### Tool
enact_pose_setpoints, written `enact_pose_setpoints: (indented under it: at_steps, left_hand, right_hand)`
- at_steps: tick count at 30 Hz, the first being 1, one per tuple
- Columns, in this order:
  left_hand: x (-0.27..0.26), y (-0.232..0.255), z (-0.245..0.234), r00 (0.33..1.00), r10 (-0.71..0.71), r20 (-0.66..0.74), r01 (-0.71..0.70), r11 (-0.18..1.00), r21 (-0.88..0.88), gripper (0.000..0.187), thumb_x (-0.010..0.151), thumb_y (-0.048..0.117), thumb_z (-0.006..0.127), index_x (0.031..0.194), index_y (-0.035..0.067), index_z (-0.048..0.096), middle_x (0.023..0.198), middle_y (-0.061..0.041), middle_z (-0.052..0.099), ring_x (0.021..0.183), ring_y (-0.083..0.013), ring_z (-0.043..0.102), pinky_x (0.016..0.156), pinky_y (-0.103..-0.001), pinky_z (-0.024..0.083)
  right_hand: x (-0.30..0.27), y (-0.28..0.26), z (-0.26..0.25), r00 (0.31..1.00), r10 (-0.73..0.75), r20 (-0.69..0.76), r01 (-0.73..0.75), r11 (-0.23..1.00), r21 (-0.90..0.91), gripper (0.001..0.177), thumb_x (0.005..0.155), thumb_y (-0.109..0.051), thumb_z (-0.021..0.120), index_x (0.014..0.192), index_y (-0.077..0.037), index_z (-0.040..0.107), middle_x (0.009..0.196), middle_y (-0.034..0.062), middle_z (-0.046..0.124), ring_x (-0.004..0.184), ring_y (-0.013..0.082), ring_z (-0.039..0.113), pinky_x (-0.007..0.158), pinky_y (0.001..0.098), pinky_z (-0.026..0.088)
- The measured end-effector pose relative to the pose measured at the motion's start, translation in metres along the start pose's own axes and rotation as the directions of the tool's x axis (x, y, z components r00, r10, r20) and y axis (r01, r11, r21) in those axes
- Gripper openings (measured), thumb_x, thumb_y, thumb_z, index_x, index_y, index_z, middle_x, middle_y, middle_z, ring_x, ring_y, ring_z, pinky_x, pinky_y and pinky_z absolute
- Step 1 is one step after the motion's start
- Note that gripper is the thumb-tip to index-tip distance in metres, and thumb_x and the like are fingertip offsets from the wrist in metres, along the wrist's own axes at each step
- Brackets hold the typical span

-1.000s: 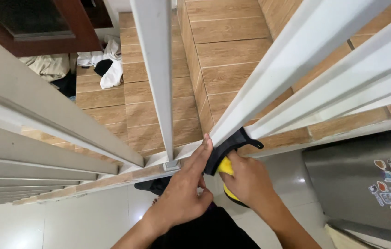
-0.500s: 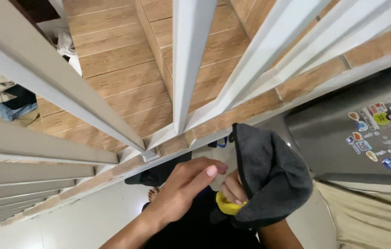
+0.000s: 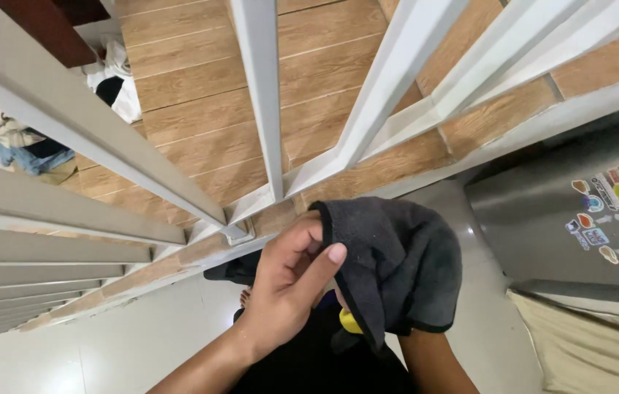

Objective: Wiping down the white metal railings of a staircase using a cleaning cloth.

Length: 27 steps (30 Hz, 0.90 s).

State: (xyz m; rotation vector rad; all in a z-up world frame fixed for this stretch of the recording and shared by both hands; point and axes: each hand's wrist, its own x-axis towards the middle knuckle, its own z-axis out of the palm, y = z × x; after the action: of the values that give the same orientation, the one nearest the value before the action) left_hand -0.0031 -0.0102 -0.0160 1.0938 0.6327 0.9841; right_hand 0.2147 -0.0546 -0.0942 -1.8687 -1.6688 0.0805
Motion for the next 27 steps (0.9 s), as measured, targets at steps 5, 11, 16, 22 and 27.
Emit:
enact_pose_setpoints:
  at_steps: [5, 11, 16, 22, 27]
  left_hand:
    - [-0.001, 0.011, 0.002, 0.996, 0.040, -0.086, -0.048, 0.993, -0.104, 0.012, 0.106, 0.008, 0.059, 0.113, 0.000, 0.064, 0.105, 0.002, 0.064, 0.092, -0.0043, 0.055, 0.085, -0.021, 0.046]
    - [-0.003, 0.022, 0.004, 0.992, 0.019, -0.126, -0.045, 0.978, -0.203, 0.013, 0.105, 0.009, 0.057, 0.114, 0.001, 0.064, 0.105, 0.000, 0.068, 0.097, -0.0061, 0.060, 0.090, -0.024, 0.049]
    - [-0.003, 0.011, 0.000, 0.986, 0.000, -0.166, -0.038, 0.972, -0.231, 0.012, 0.108, 0.008, 0.058, 0.113, -0.001, 0.064, 0.103, -0.001, 0.068, 0.094, -0.0066, 0.061, 0.087, -0.024, 0.049]
    - [0.004, 0.014, 0.003, 0.981, -0.046, -0.188, 0.007, 0.980, -0.200, 0.015, 0.106, 0.010, 0.059, 0.113, -0.002, 0.065, 0.101, 0.001, 0.067, 0.091, -0.0049, 0.060, 0.083, -0.022, 0.050]
    - [0.006, 0.008, -0.009, 0.974, -0.072, -0.215, 0.043, 0.990, -0.135, 0.016, 0.104, 0.013, 0.062, 0.112, 0.000, 0.067, 0.095, 0.002, 0.067, 0.086, -0.0034, 0.059, 0.077, -0.021, 0.049]
  right_hand:
    - [-0.019, 0.065, 0.043, 0.990, -0.106, 0.091, 0.107, 0.994, -0.008, 0.072, 0.089, -0.044, 0.064, 0.147, -0.007, 0.044, 0.144, 0.0156, 0.050, 0.131, 0.0343, 0.046, 0.112, 0.0446, 0.032]
    - [-0.016, 0.067, 0.052, 0.956, -0.202, 0.214, 0.193, 0.979, 0.062, 0.079, 0.087, -0.045, 0.065, 0.153, -0.008, 0.041, 0.156, 0.0134, 0.044, 0.142, 0.0328, 0.041, 0.121, 0.0446, 0.026]
    - [-0.002, 0.050, 0.034, 0.910, -0.247, 0.333, 0.189, 0.962, 0.197, 0.072, 0.089, -0.039, 0.066, 0.150, -0.008, 0.045, 0.153, 0.0124, 0.049, 0.140, 0.0298, 0.044, 0.119, 0.0421, 0.032]
    - [-0.028, 0.065, 0.026, 0.851, -0.300, 0.431, 0.095, 0.895, 0.436, 0.067, 0.091, -0.032, 0.066, 0.149, -0.005, 0.046, 0.152, 0.0132, 0.051, 0.139, 0.0292, 0.047, 0.118, 0.0414, 0.034]
    - [-0.058, 0.098, 0.025, 0.811, -0.330, 0.483, -0.013, 0.816, 0.578, 0.063, 0.092, -0.026, 0.066, 0.147, -0.003, 0.047, 0.150, 0.0139, 0.052, 0.138, 0.0288, 0.049, 0.117, 0.0408, 0.035]
